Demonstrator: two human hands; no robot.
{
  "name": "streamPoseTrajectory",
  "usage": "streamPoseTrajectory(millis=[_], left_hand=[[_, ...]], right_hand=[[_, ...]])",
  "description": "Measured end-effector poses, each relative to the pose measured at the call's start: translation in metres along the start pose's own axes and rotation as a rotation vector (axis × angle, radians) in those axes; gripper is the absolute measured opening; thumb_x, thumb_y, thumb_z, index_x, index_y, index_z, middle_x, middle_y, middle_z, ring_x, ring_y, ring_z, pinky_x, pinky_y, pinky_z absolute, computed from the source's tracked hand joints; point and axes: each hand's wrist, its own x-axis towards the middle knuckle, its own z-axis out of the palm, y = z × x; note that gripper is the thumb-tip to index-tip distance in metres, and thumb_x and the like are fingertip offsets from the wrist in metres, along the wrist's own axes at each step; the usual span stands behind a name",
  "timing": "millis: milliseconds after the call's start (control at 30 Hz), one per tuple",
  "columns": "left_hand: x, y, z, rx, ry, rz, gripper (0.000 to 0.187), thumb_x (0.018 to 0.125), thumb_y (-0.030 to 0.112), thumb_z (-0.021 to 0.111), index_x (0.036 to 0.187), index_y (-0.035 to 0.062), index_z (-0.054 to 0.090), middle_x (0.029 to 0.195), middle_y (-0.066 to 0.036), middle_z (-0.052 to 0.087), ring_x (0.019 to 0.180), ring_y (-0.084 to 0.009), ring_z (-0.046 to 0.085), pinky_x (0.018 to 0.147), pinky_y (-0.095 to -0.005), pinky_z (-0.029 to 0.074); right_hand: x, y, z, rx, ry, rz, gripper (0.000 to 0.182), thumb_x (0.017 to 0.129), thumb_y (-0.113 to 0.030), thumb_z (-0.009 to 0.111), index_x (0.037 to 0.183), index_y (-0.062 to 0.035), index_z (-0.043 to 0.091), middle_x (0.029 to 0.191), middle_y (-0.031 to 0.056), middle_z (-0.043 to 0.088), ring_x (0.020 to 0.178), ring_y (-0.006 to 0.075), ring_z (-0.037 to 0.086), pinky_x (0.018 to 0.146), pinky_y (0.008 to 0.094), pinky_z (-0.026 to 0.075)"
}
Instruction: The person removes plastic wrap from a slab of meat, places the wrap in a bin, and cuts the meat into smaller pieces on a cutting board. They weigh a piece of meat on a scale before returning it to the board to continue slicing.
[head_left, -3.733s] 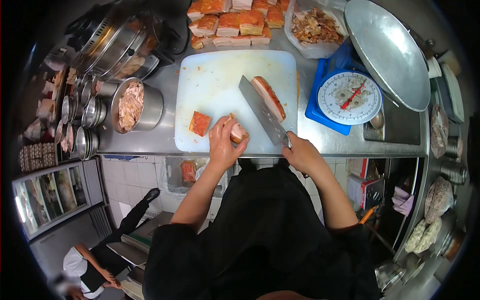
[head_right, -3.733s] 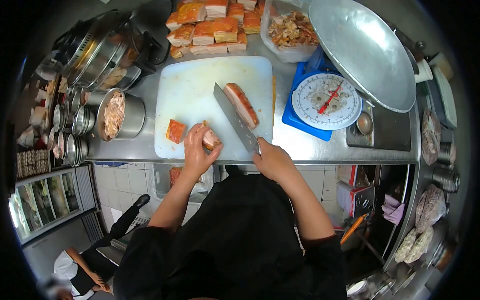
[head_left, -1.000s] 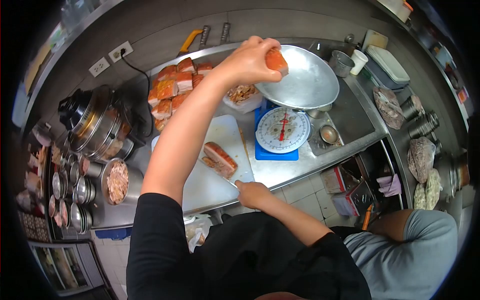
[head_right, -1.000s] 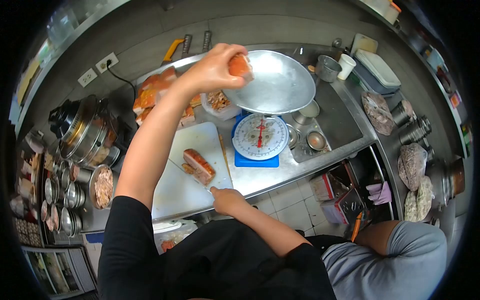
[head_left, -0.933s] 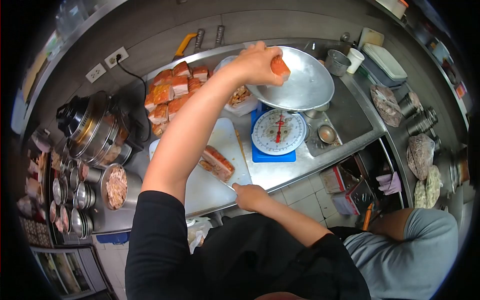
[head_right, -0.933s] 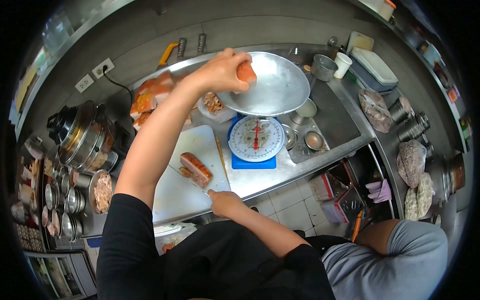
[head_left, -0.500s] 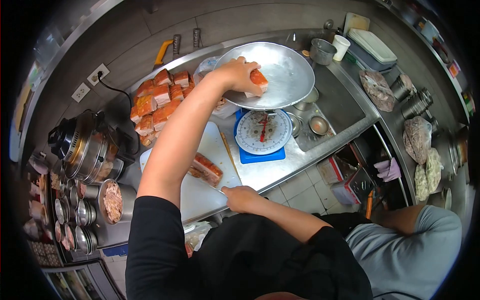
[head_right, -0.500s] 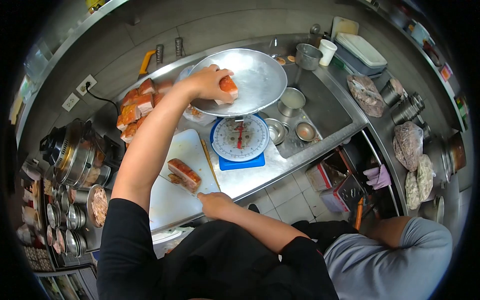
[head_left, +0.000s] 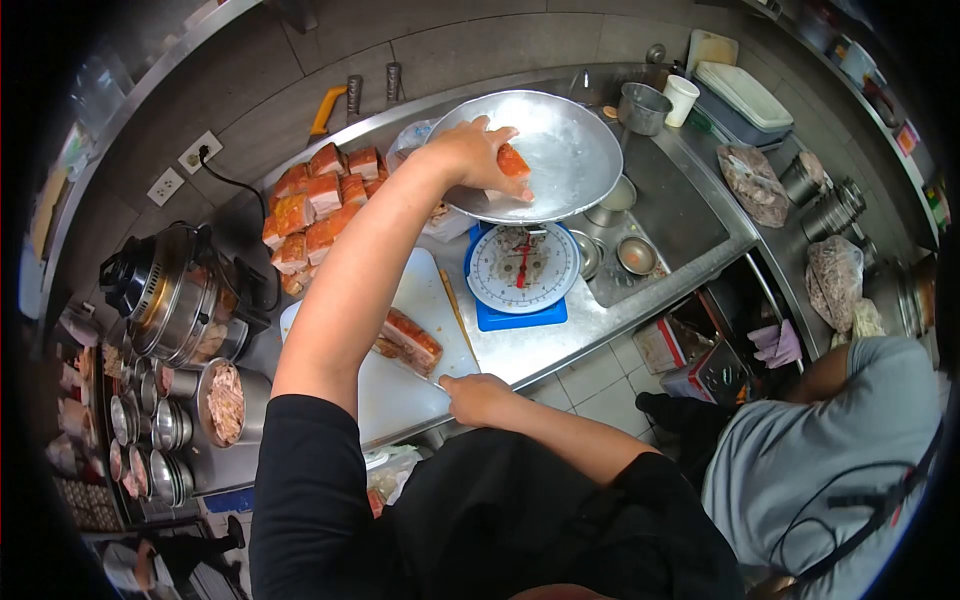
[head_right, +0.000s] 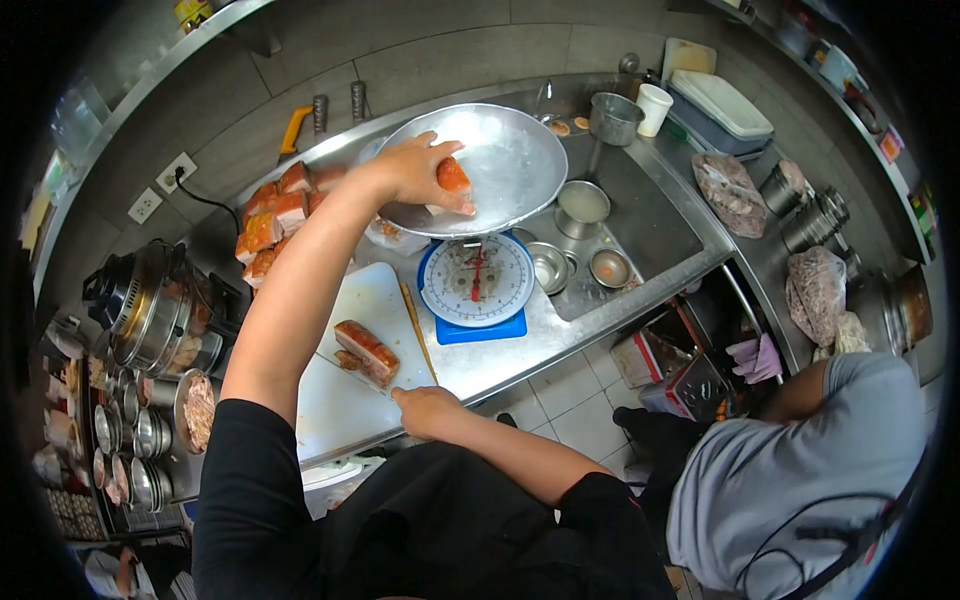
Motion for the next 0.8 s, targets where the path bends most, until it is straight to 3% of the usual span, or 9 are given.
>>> streamPoseTrajectory(millis=[167, 333, 400, 433, 500, 567, 633, 700, 800], left_hand=[[0.011, -0.003, 0.009, -0.036, -0.006, 0.032, 0.094, 0.064, 0.054, 0.077, 0.148, 0.0219, 0.051, 0.143, -0.024, 0.050, 0.131, -0.0419, 0.053, 0.106, -0.0476, 0.046], [0.010, -0.018, 0.014, -0.288, 0.077, -0.053, 0.083, 0.067, 0.051, 0.078, 0.140, 0.0174, 0.056, 0.135, -0.021, 0.055, 0.124, -0.0371, 0.057, 0.099, -0.0451, 0.049], [0.001, -0.034, 0.012, -1.043, -0.005, 0.141, 0.078, 0.070, 0.044, 0.078, 0.138, 0.0126, 0.056, 0.133, -0.017, 0.057, 0.122, -0.0314, 0.058, 0.098, -0.0409, 0.051], [-0.010, -0.040, 0.014, -1.052, 0.008, 0.124, 0.078, 0.070, 0.044, 0.078, 0.138, 0.0126, 0.056, 0.133, -0.017, 0.057, 0.122, -0.0314, 0.058, 0.098, -0.0409, 0.051], [-0.036, -0.042, 0.016, -1.722, 0.214, 0.370, 0.074, 0.073, 0.035, 0.076, 0.138, 0.0089, 0.054, 0.131, -0.013, 0.058, 0.119, -0.0267, 0.059, 0.098, -0.0371, 0.051], [-0.075, -0.061, 0.016, -1.856, 0.316, 0.647, 0.059, 0.082, 0.026, 0.073, 0.136, 0.0110, 0.054, 0.126, -0.012, 0.060, 0.113, -0.0256, 0.062, 0.089, -0.0397, 0.057], [-0.120, -0.086, 0.028, -1.854, 0.455, 0.658, 0.069, 0.077, 0.030, 0.075, 0.139, 0.0098, 0.053, 0.127, -0.013, 0.059, 0.115, -0.0269, 0.062, 0.095, -0.0418, 0.056], [-0.166, -0.116, 0.054, -1.834, 0.577, 0.476, 0.089, 0.069, 0.039, 0.077, 0.145, 0.0043, 0.047, 0.138, -0.016, 0.055, 0.126, -0.0305, 0.056, 0.107, -0.0448, 0.049], [-0.224, -0.181, 0.136, -1.927, 0.667, 0.212, 0.076, 0.076, 0.030, 0.076, 0.142, 0.0051, 0.048, 0.140, -0.015, 0.055, 0.133, -0.0295, 0.053, 0.116, -0.0456, 0.040]], right_hand=[[0.004, 0.004, 0.006, -0.020, 0.018, -0.042, 0.036, 0.091, -0.013, 0.053, 0.124, -0.0029, 0.057, 0.107, 0.0232, 0.073, 0.104, 0.0394, 0.070, 0.091, 0.0496, 0.053], [0.007, 0.001, 0.005, -0.054, 0.024, -0.058, 0.035, 0.091, -0.017, 0.054, 0.123, -0.0021, 0.057, 0.103, 0.0242, 0.072, 0.101, 0.0412, 0.069, 0.090, 0.0509, 0.053], [0.012, 0.004, 0.010, -0.068, 0.047, -0.045, 0.036, 0.093, -0.022, 0.059, 0.123, -0.0016, 0.055, 0.101, 0.0258, 0.071, 0.097, 0.0436, 0.069, 0.088, 0.0530, 0.053], [0.013, 0.004, 0.010, -0.079, 0.031, -0.056, 0.036, 0.093, -0.022, 0.059, 0.123, -0.0016, 0.055, 0.101, 0.0258, 0.071, 0.097, 0.0436, 0.069, 0.088, 0.0530, 0.053], [0.014, 0.004, 0.011, -0.092, 0.058, -0.054, 0.035, 0.093, -0.023, 0.060, 0.121, -0.0020, 0.055, 0.099, 0.0258, 0.071, 0.095, 0.0438, 0.069, 0.087, 0.0532, 0.053], [0.016, 0.003, 0.011, -0.107, 0.038, -0.040, 0.033, 0.093, -0.021, 0.058, 0.120, -0.0025, 0.055, 0.099, 0.0256, 0.072, 0.095, 0.0433, 0.069, 0.087, 0.0532, 0.053], [0.018, 0.002, 0.010, -0.116, 0.030, -0.021, 0.031, 0.093, -0.020, 0.056, 0.119, -0.0029, 0.056, 0.099, 0.0255, 0.072, 0.096, 0.0428, 0.070, 0.087, 0.0532, 0.054], [0.017, 0.003, 0.011, -0.117, 0.059, -0.021, 0.031, 0.093, -0.021, 0.058, 0.118, -0.0032, 0.056, 0.098, 0.0256, 0.072, 0.094, 0.0430, 0.070, 0.085, 0.0538, 0.054], [0.018, 0.005, 0.013, -0.107, 0.059, -0.013, 0.031, 0.092, -0.022, 0.059, 0.117, -0.0031, 0.055, 0.097, 0.0254, 0.072, 0.094, 0.0433, 0.070, 0.085, 0.0539, 0.054]])
